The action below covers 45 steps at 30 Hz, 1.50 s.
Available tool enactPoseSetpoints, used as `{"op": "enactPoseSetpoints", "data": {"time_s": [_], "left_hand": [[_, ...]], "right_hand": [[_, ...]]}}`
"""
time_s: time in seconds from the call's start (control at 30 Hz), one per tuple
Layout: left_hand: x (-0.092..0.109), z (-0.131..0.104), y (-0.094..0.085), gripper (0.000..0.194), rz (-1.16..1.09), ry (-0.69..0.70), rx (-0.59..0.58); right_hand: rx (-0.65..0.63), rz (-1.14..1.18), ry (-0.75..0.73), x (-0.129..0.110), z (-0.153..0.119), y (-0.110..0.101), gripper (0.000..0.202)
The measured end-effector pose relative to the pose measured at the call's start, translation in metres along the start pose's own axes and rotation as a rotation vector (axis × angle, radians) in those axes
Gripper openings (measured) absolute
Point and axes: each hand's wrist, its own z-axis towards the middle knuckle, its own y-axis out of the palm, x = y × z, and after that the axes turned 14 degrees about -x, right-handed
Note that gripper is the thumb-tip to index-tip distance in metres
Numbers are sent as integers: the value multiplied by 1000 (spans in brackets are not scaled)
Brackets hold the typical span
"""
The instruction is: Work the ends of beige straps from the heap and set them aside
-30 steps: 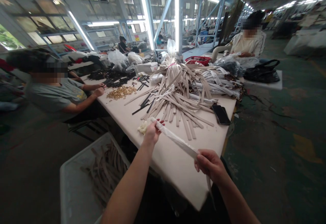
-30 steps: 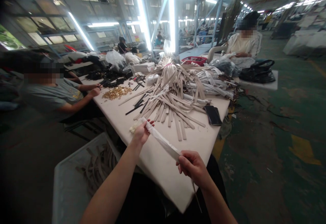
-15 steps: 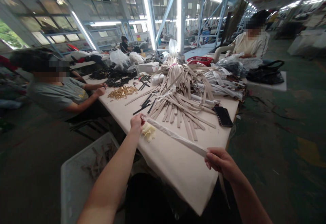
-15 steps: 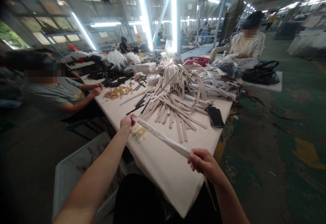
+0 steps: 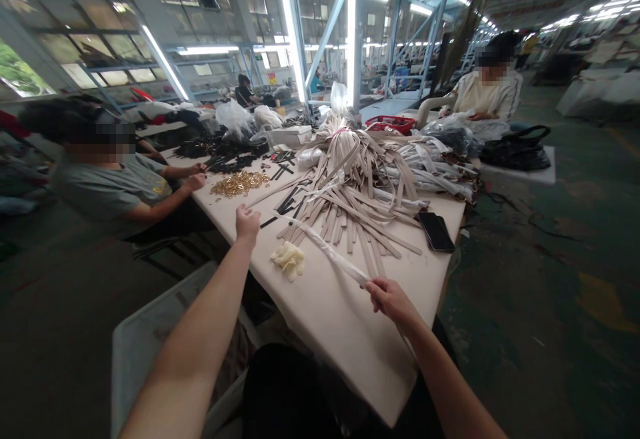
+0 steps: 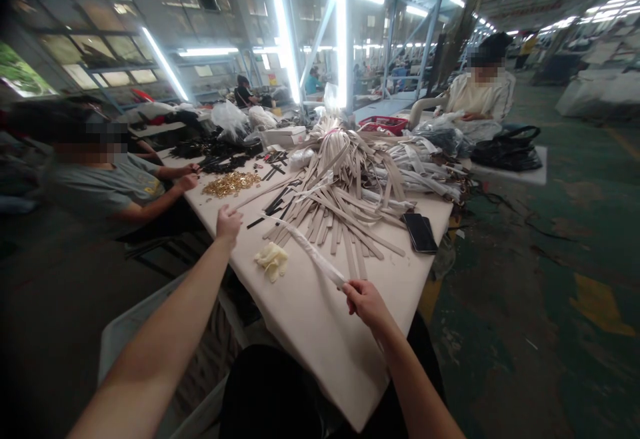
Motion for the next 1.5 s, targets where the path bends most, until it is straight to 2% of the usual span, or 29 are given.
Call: {"op": "enactPoseSetpoints", "data": {"time_s": [0.07, 0.13, 0.23, 0.3, 0.37, 0.47, 0.57, 0.63, 0.7, 0.83, 0.9, 1.03, 1.1, 1.2, 1.27, 1.43, 1.5], "left_hand": [[-18, -48, 22, 27, -10, -7, -82], [-44, -107, 49, 11, -108, -158, -335], [-79, -197, 87, 28, -280, -463, -668], [-91, -239, 111, 36, -451, -576, -733], [-94, -262, 131, 36, -623, -584, -709], [-90, -263, 148, 27, -761, -542, -603], [-83, -249, 148, 22, -827, -499, -475], [-82, -245, 144, 21, -845, -469, -449], [-83, -248, 141, 22, -833, -482, -488], [-85, -262, 139, 30, -776, -587, -628], [-82, -261, 137, 31, -784, -577, -618], [-72, -252, 131, 29, -820, -487, -486], [-72, -255, 130, 30, -805, -500, -497], [-76, -271, 132, 33, -741, -558, -588], [-79, -278, 133, 35, -692, -570, -639], [-74, -265, 125, 34, -744, -447, -543], [-72, -263, 125, 34, -775, -434, -527]], "right_hand": [[12, -5, 29, 11, 11, 9, 38], [11, 19, 42, 20, 18, 17, 38], [-18, 31, 44, 24, 22, 24, 38], [-48, 36, 32, 22, 23, 29, 39], [-71, 48, 21, 16, 24, 36, 42], [-96, 72, 38, 10, 18, 46, 44], [-221, 103, 151, 10, 5, 48, 42], [-282, 101, 222, 14, -1, 48, 39], [-258, 86, 212, 18, 0, 49, 39], [-140, 83, 98, 16, 9, 52, 49], [-166, 138, 105, 12, 7, 52, 49], [-337, 229, 210, 11, -8, 48, 45], [-298, 213, 199, 14, -9, 49, 47], [-192, 175, 123, 16, -3, 55, 54], [-177, 184, 95, 14, -3, 58, 57], [-373, 315, 197, 9, -22, 51, 50], [-389, 315, 204, 11, -24, 49, 50]]}}
